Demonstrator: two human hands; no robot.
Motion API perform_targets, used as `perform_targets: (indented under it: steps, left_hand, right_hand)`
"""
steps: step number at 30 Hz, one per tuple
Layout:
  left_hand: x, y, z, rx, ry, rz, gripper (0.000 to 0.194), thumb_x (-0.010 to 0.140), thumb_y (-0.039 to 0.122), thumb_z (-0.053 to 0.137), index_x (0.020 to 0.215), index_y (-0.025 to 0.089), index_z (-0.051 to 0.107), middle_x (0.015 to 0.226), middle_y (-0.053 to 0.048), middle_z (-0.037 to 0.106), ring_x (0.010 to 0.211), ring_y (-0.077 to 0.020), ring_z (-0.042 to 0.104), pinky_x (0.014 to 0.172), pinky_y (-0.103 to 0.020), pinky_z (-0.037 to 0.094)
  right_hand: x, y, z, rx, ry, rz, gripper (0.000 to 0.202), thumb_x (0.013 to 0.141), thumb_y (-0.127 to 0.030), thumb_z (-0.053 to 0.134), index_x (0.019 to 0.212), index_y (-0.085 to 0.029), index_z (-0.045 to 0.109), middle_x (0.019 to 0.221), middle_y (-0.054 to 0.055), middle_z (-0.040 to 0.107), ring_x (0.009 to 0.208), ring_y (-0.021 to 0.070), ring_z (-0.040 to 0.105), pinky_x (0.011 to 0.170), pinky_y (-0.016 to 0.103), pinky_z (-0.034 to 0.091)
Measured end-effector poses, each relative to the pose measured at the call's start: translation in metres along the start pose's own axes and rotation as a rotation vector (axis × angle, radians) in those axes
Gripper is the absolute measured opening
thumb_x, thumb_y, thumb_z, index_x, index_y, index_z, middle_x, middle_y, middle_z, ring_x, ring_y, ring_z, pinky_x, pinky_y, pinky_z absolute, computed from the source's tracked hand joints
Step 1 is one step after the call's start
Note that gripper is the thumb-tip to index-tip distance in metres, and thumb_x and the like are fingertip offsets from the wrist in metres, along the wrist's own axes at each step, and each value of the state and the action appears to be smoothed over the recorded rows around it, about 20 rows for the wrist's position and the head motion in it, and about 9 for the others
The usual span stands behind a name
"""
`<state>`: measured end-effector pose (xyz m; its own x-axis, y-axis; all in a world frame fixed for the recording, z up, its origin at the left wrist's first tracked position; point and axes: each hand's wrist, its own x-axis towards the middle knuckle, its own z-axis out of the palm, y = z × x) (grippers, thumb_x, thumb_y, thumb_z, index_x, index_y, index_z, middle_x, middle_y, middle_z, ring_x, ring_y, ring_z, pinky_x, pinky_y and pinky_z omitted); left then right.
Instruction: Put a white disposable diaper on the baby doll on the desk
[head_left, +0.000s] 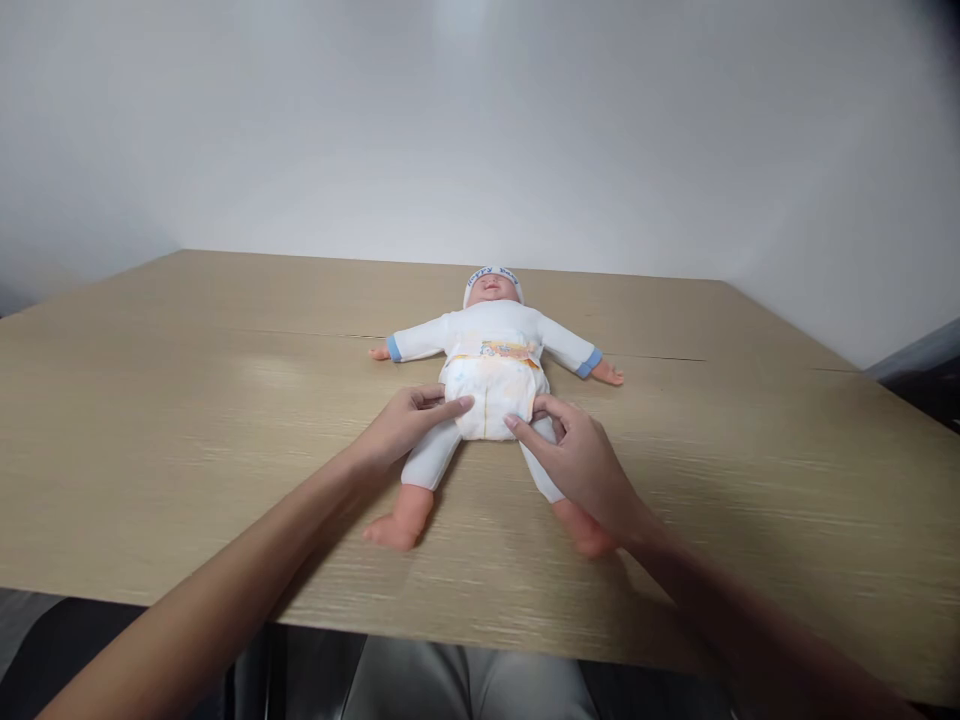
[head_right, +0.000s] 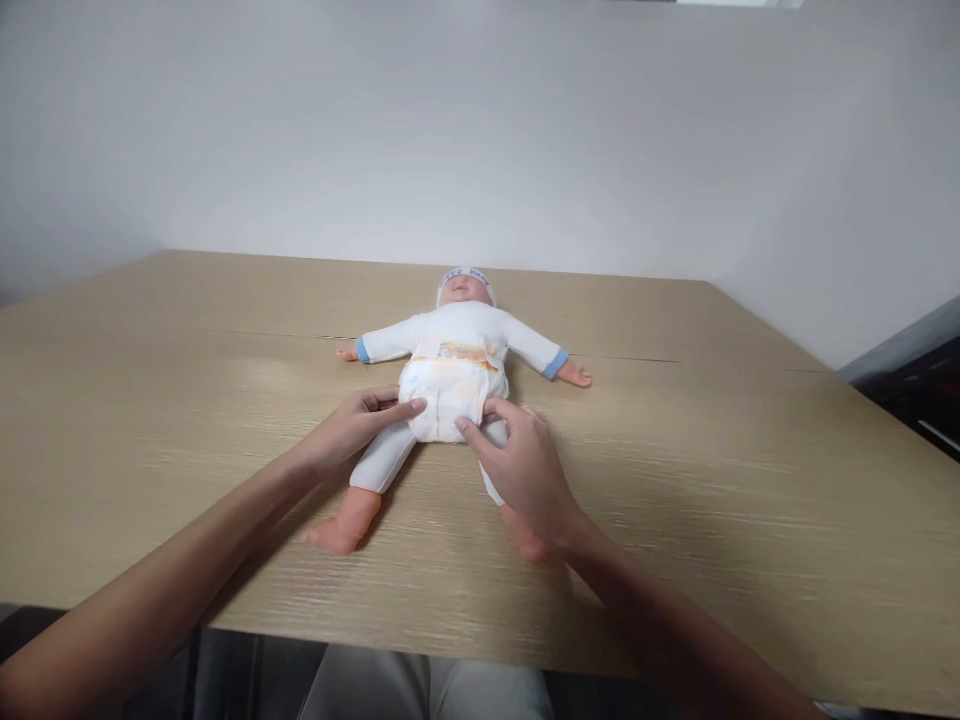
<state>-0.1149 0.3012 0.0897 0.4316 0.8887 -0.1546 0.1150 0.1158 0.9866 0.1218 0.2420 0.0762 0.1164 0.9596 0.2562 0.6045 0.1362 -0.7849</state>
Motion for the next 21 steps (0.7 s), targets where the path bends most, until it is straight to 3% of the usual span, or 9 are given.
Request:
perform_targets:
  steps: [5,11,16,18,21]
  left_hand:
    - [0.002,-0.003,-0.001,-0.08,-0.003,-0.013,0.048,0.085,0.06,0.085,0.112,0.02,0.08,0.117,-0.012,0.082,0.108,-0.0332,0.076,0.086,-0.044,0.06]
    - [-0.005,-0.004,-0.001,-0.096,0.055,0.049,0.052,0.082,0.054,0.09,0.117,0.02,0.072,0.113,-0.011,0.081,0.107,-0.03,0.076,0.092,-0.043,0.06]
    - [-0.02,-0.005,-0.02,0.116,0.175,0.141,0.054,0.09,0.058,0.082,0.128,0.023,0.066,0.123,-0.011,0.078,0.119,-0.0313,0.072,0.104,-0.049,0.055]
    - [-0.013,-0.01,-0.034,0.327,0.285,0.214,0.048,0.096,0.059,0.073,0.128,0.025,0.066,0.13,-0.01,0.075,0.115,-0.0302,0.07,0.101,-0.049,0.055]
    - [0.02,-0.019,-0.058,0.754,0.482,0.425,0.043,0.099,0.055,0.066,0.13,0.024,0.063,0.136,-0.011,0.069,0.117,-0.0317,0.063,0.106,-0.052,0.05]
  right_hand:
    - [0.002,0.007,0.002,0.008,0.062,-0.061,0.029,0.094,-0.053,0.075,0.096,-0.024,0.077,0.111,0.007,0.068,0.099,0.0271,0.066,0.088,0.042,0.051]
    - [-0.009,0.015,-0.008,-0.018,-0.038,-0.091,0.028,0.095,-0.045,0.073,0.114,-0.025,0.076,0.104,0.005,0.063,0.092,0.0247,0.063,0.086,0.041,0.052]
    - [-0.029,0.033,-0.029,0.002,-0.1,-0.008,0.035,0.099,-0.047,0.068,0.128,-0.027,0.065,0.086,-0.001,0.061,0.066,0.0184,0.053,0.064,0.034,0.048]
    - [-0.021,0.052,-0.036,-0.073,-0.001,-0.054,0.035,0.1,-0.051,0.066,0.125,-0.026,0.064,0.088,0.0,0.064,0.068,0.0195,0.055,0.065,0.034,0.048]
    - [0.017,0.086,-0.039,-0.324,0.265,-0.322,0.035,0.098,-0.049,0.068,0.121,-0.023,0.063,0.109,0.009,0.071,0.095,0.0284,0.064,0.09,0.044,0.051]
